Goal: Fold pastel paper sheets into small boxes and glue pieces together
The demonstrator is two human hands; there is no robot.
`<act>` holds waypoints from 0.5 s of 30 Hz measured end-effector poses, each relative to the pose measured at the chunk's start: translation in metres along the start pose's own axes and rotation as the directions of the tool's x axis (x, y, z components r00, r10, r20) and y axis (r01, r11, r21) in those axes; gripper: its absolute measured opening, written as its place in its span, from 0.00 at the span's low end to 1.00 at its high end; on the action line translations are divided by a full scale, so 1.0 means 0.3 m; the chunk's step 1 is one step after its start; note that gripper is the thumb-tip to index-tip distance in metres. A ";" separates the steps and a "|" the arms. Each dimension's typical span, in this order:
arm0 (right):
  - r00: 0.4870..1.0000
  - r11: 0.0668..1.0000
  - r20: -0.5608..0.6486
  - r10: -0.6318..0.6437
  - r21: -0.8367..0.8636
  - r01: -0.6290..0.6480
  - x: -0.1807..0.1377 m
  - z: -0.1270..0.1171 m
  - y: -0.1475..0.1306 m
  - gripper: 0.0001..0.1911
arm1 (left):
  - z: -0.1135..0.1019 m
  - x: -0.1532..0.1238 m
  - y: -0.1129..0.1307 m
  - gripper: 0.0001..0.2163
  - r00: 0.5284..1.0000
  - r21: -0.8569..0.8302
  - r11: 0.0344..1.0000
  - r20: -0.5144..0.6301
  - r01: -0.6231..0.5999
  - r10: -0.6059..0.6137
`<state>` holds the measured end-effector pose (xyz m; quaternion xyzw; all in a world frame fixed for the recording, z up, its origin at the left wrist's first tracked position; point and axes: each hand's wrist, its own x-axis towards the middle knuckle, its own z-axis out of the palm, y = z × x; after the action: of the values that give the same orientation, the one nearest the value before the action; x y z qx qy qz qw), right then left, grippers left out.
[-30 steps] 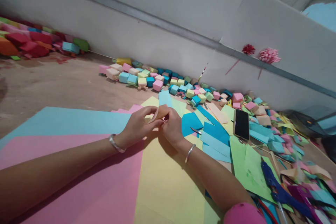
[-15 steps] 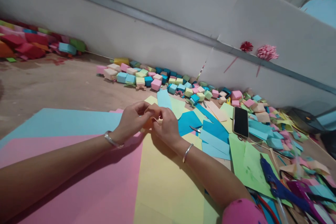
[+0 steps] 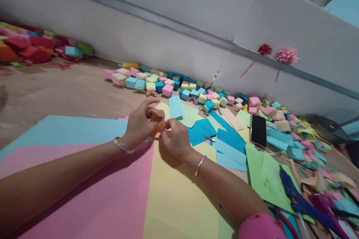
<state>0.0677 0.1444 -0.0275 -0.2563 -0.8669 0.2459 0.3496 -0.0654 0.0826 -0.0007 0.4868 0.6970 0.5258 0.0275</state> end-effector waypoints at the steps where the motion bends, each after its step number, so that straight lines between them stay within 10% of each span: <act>1: 1.000 1.000 0.008 -0.020 -0.016 0.020 -0.002 0.002 0.000 0.01 | 0.002 0.000 -0.004 0.21 1.000 -0.017 1.000 -0.008 0.000 0.000; 9: 0.998 0.996 -0.052 -0.033 0.083 0.037 0.006 -0.012 -0.005 0.05 | 0.007 -0.014 0.008 0.11 0.981 -0.289 0.957 0.175 -0.033 0.087; 15: 0.978 0.954 -0.072 0.197 0.243 -0.174 0.014 0.000 0.019 0.02 | -0.003 -0.016 0.011 0.09 0.953 -0.243 0.969 0.280 -0.049 0.118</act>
<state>0.0669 0.1513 -0.0289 -0.3049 -0.7861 0.3662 0.3937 -0.0612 0.0784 0.0000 0.5819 0.5974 0.5267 0.1647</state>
